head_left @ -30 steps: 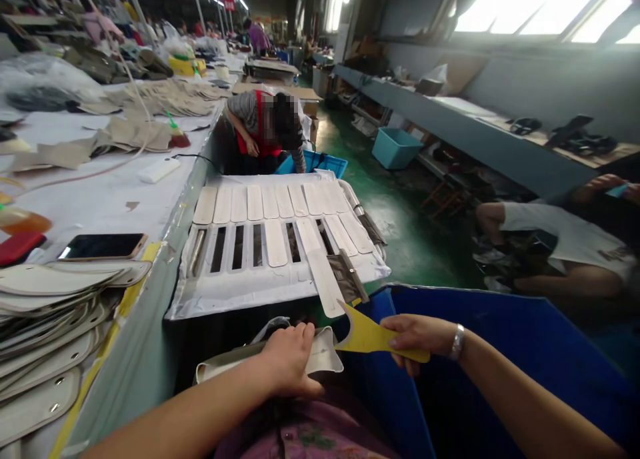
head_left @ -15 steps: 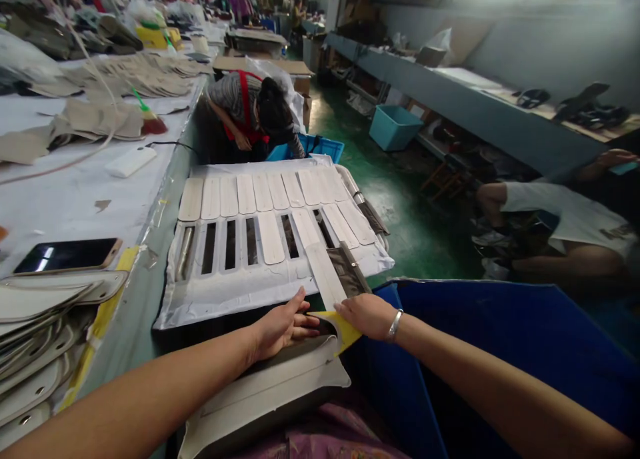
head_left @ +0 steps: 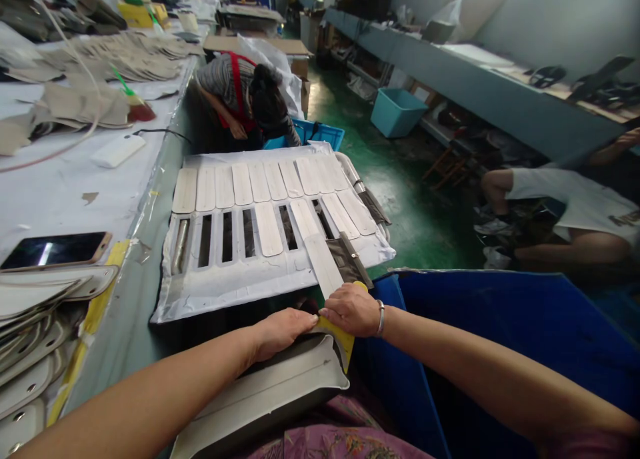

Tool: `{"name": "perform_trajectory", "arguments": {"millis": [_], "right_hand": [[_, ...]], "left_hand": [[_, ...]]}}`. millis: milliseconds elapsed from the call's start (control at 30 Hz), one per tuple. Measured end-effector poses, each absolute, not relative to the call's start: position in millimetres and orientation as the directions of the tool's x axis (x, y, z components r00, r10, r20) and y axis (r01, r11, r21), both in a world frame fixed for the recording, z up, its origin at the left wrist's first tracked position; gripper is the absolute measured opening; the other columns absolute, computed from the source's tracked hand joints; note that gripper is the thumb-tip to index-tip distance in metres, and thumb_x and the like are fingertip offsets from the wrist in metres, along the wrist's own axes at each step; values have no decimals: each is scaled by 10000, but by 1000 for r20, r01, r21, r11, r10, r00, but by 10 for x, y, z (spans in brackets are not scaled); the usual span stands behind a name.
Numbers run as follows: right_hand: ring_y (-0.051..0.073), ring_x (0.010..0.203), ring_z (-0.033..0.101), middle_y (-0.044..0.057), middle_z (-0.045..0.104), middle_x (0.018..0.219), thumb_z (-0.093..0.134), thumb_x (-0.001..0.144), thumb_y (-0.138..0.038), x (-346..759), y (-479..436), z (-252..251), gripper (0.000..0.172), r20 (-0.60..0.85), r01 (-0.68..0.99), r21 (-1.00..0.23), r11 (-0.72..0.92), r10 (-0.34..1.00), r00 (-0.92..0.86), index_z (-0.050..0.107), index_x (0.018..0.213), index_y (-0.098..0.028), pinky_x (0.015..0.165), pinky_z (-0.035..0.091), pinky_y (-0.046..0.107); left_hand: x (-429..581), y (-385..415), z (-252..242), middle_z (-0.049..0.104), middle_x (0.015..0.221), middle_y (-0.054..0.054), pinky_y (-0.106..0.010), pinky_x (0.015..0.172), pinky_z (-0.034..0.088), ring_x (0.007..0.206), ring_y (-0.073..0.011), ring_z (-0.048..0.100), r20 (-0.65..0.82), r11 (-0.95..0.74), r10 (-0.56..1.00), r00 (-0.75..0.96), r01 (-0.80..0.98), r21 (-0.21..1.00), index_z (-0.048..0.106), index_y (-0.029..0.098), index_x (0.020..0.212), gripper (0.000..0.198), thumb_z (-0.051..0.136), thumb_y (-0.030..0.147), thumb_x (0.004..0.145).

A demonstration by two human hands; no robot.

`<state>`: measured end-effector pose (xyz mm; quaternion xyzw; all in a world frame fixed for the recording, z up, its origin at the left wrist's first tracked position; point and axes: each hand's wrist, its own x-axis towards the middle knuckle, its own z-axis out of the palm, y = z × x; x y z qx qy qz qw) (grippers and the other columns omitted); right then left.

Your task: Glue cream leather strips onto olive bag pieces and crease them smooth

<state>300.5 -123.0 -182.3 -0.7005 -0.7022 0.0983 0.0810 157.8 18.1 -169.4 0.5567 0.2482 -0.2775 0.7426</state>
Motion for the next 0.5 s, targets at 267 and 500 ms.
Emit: {"name": "perform_trajectory", "arguments": {"millis": [267, 500], "right_hand": [[112, 559, 516, 35, 623, 624, 267, 939, -364, 2978, -1264, -1750, 461, -62, 969, -243, 40, 996, -56, 568, 656, -159, 575, 241, 284], [132, 597, 541, 48, 632, 657, 249, 944, -380, 2932, -1349, -1784, 478, -121, 969, -248, -5, 992, -26, 584, 688, -156, 591, 256, 291]], "left_hand": [[1581, 126, -1695, 381, 539, 40, -243, 515, 266, 537, -113, 333, -589, -305, -91, 803, 540, 784, 512, 168, 597, 381, 370, 443, 819], [1568, 58, -1706, 595, 662, -1, -250, 618, 357, 644, -155, 497, -488, -470, -109, 866, 388, 793, 647, 153, 752, 401, 333, 379, 858]]}}
